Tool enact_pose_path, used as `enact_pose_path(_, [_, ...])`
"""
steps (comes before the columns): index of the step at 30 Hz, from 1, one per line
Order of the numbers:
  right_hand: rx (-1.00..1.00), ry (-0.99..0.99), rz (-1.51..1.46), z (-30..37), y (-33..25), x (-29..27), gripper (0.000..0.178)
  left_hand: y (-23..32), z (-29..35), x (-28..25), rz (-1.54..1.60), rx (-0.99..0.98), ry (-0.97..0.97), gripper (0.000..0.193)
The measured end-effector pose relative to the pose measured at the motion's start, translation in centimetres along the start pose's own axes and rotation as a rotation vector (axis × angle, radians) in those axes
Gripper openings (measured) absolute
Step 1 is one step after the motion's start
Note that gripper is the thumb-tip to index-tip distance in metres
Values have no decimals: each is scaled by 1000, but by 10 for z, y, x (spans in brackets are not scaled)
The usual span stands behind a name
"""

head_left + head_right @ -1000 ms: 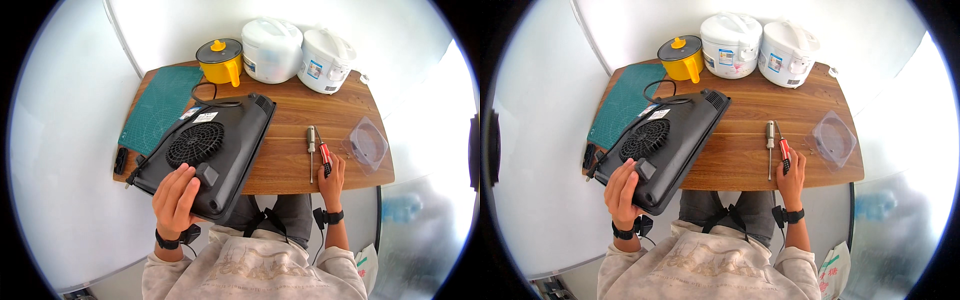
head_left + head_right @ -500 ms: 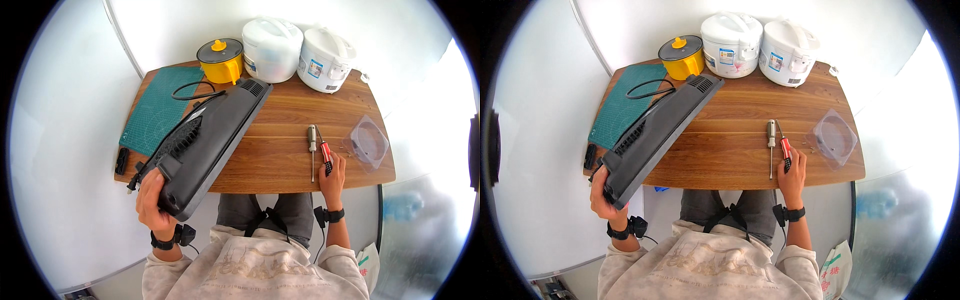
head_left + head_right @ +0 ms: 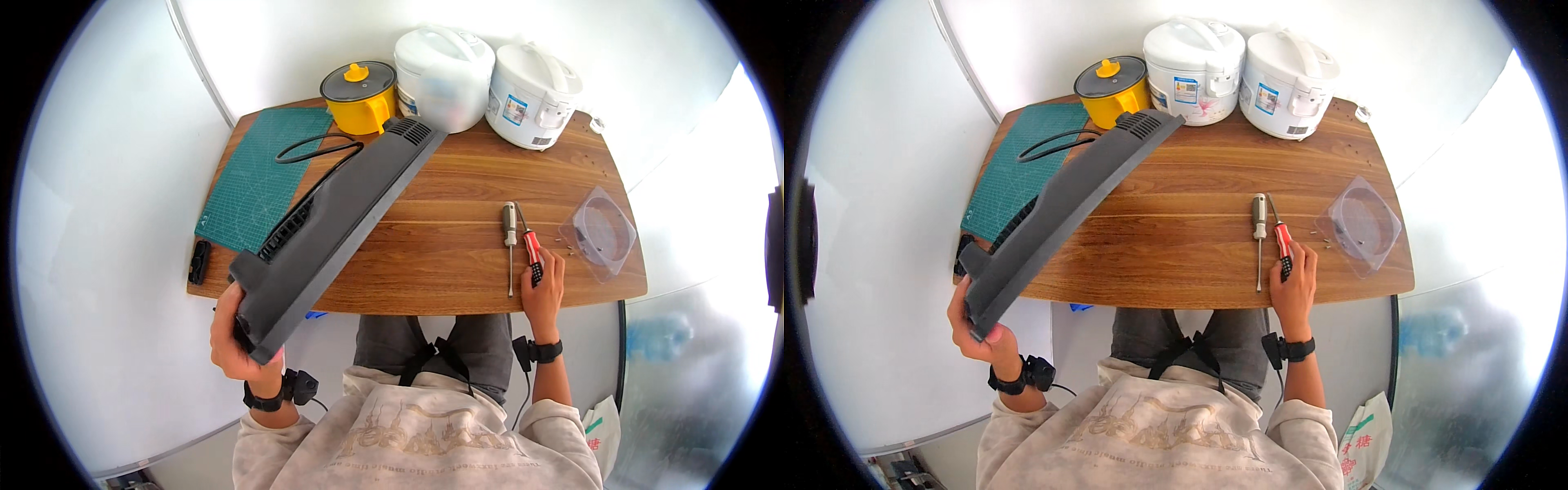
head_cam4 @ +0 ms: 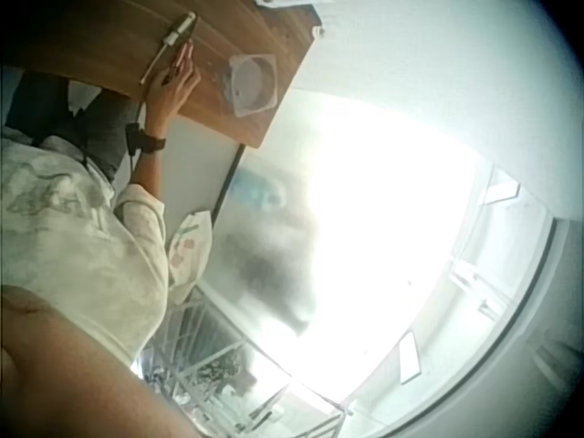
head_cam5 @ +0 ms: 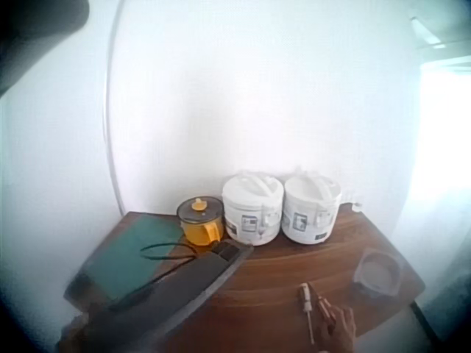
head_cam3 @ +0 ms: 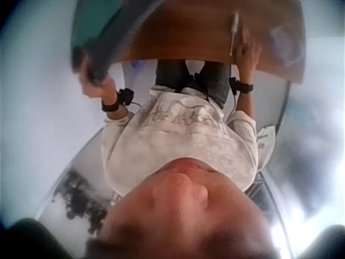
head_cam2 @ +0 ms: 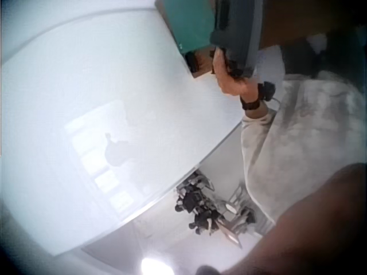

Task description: The person uses a screwdriver to fasten screws into the underside of a black portable induction cooktop. They place screws into holes, tighten them, and reposition the cooktop to access different screw locations. The cooktop is flipped to show the top surface at the end.

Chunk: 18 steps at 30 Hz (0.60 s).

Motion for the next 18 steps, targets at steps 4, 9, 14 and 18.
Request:
enact_pose_path(4, [-4,3,7,1,-1,-1,44,3,0,-1,-3,-87,42,99])
enact_pose_path(9, [19,-5,1,2,2,-2,44,-9,-11,-2,77,-94,109,85])
enact_pose_path(14, [-6,9,-6,2,3,-1,44,-37,-19,-9,200,-315,211,67])
enact_pose_path(18, [27,0,-3,0,-1,0,44,-56,-21,-5,370,-665,306,53])
Point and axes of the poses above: each hand's wrist, its own z-axis away from the middle knuckle, its own x-axis out of the palm, y = z × x, the point moved 4 cm from there along -z, towards the middle knuckle, and after that the axes turned 5 degrees about -z, right-handed, at the moved point
